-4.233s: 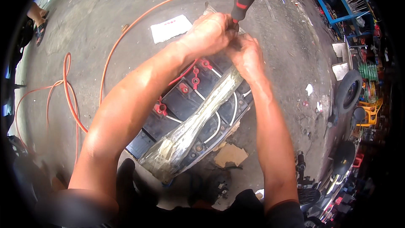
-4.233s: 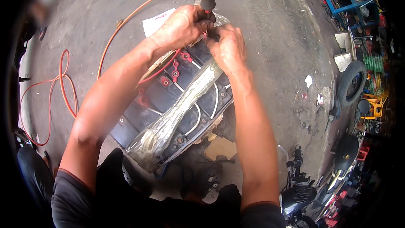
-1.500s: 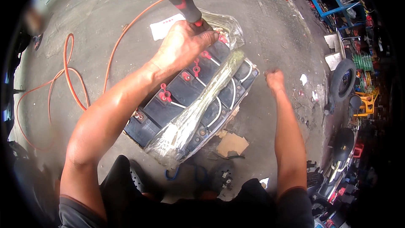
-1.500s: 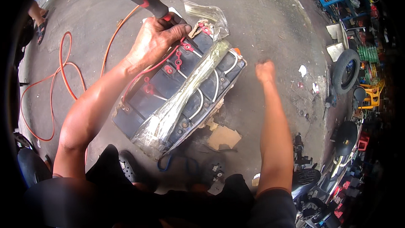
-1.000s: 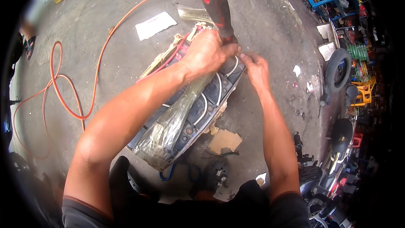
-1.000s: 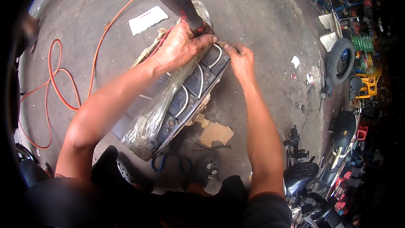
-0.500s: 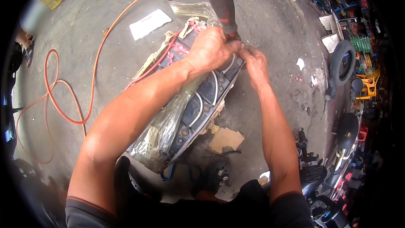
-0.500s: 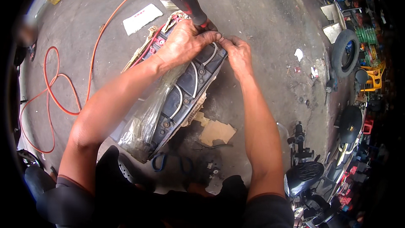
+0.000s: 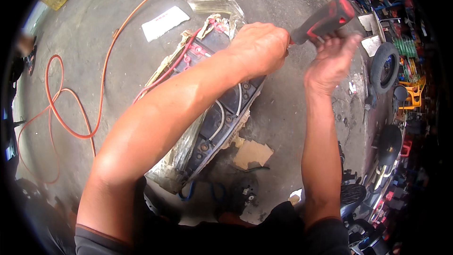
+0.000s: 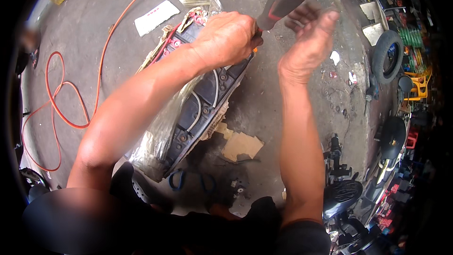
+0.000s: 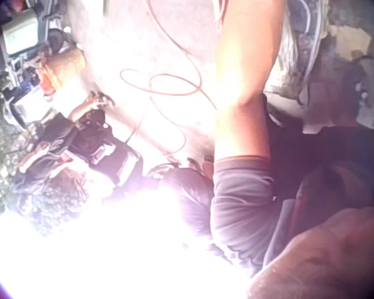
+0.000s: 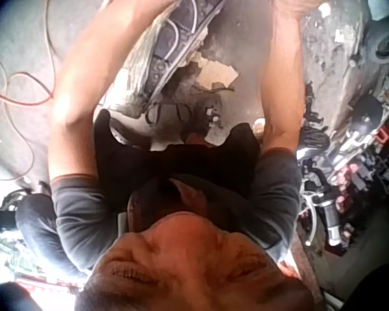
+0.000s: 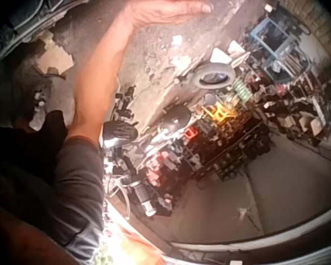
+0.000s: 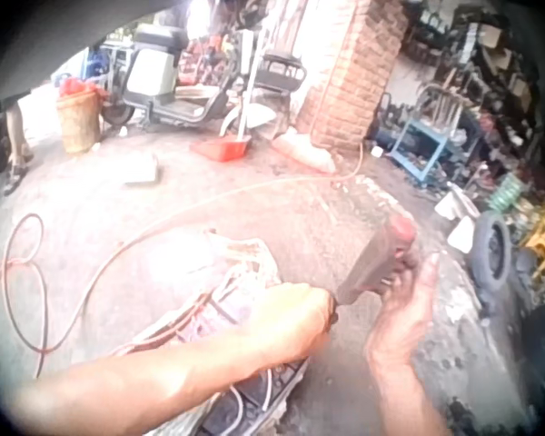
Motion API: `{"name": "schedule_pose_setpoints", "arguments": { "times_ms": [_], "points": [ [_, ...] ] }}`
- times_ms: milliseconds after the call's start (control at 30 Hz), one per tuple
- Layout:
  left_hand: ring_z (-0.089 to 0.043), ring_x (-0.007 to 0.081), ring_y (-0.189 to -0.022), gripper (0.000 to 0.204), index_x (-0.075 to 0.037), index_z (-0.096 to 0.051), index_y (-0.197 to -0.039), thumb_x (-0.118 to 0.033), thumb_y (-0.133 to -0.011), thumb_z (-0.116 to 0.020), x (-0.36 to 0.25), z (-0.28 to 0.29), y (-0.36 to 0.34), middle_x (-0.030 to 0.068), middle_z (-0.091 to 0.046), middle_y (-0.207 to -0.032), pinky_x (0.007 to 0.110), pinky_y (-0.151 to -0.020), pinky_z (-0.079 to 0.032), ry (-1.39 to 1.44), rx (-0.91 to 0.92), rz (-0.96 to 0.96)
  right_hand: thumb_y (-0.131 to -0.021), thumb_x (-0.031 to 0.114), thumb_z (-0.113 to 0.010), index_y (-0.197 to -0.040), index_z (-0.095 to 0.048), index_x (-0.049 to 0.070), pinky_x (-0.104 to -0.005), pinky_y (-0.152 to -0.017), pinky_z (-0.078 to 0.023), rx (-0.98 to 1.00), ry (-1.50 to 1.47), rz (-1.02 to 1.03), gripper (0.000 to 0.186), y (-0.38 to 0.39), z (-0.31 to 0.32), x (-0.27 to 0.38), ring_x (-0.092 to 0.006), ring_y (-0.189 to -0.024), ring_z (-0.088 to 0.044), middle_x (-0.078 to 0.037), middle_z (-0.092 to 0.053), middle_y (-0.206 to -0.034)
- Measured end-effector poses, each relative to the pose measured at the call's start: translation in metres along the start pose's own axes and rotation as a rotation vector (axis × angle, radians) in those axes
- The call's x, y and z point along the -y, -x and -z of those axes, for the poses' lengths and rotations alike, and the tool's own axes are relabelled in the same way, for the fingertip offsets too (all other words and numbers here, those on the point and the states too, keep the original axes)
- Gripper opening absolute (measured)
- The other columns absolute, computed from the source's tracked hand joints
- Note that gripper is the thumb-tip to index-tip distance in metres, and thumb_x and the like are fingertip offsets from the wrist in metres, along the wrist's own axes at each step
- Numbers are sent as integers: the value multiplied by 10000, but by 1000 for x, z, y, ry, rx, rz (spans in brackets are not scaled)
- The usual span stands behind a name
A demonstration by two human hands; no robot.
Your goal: The person removes wiring and plastic protective components from a large battery pack using a screwdriver and pliers while crouching.
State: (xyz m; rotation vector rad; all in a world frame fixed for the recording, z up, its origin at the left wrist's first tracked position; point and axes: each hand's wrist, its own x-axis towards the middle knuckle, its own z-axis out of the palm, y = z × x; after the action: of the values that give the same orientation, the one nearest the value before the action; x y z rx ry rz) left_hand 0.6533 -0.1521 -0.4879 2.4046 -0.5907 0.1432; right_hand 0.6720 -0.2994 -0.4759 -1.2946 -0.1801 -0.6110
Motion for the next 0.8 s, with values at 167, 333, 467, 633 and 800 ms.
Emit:
{"name": "schedule_pose_setpoints", "arguments": {
  "times_ms": [167, 333, 467, 633, 800],
  "points": [
    [-666, 432, -804, 203, -18, -714, -818, -202, -884, -663, -4, -10, 2, 238, -675, -793, 480, -724, -539, -4, -85, 99, -949, 577, -513, -1171, -571, -17, -374, -823, -483, 254, 415, 78, 636, 5, -51, 36, -215, -933, -604, -126, -640, -992],
    [-644, 451, -746, 243, -7, -686, -724, -197, -875, -670, 3, -10, 2, 244, -654, -736, 495, -676, -529, 16, -136, 95, -792, 250, -733, -849, -626, 32, -255, -481, -414, 338, 131, -207, 250, -6, -71, 39, -132, -504, -515, -20, -564, -619],
    [-624, 447, -770, 173, -26, -680, -831, -192, -880, -690, 8, -7, 16, 239, -663, -792, 491, -673, -520, 42, -118, -17, -748, 179, -720, -810, -610, 49, -249, -487, -437, 942, -96, -471, 181, -35, -50, 31, -139, -500, -544, -31, -556, -596],
    [-669, 325, -1088, 308, -3, -644, -1225, -142, -951, -619, 21, -2, 11, 157, -718, -1122, 402, -948, -512, 371, 28, 132, -893, 500, -562, -1094, -576, -28, -348, -755, -484, 825, 7, -198, 565, -44, -51, 2, -214, -838, -614, -123, -635, -924],
    [-672, 365, -982, 257, -11, -651, -1158, -141, -938, -623, 25, -7, 12, 189, -710, -1015, 431, -858, -523, 311, 7, 75, -995, 457, -541, -951, -625, 13, -299, -675, -493, 206, -257, -311, 455, 4, -20, -5, -161, -792, -622, -89, -661, -870]
  ]
}}
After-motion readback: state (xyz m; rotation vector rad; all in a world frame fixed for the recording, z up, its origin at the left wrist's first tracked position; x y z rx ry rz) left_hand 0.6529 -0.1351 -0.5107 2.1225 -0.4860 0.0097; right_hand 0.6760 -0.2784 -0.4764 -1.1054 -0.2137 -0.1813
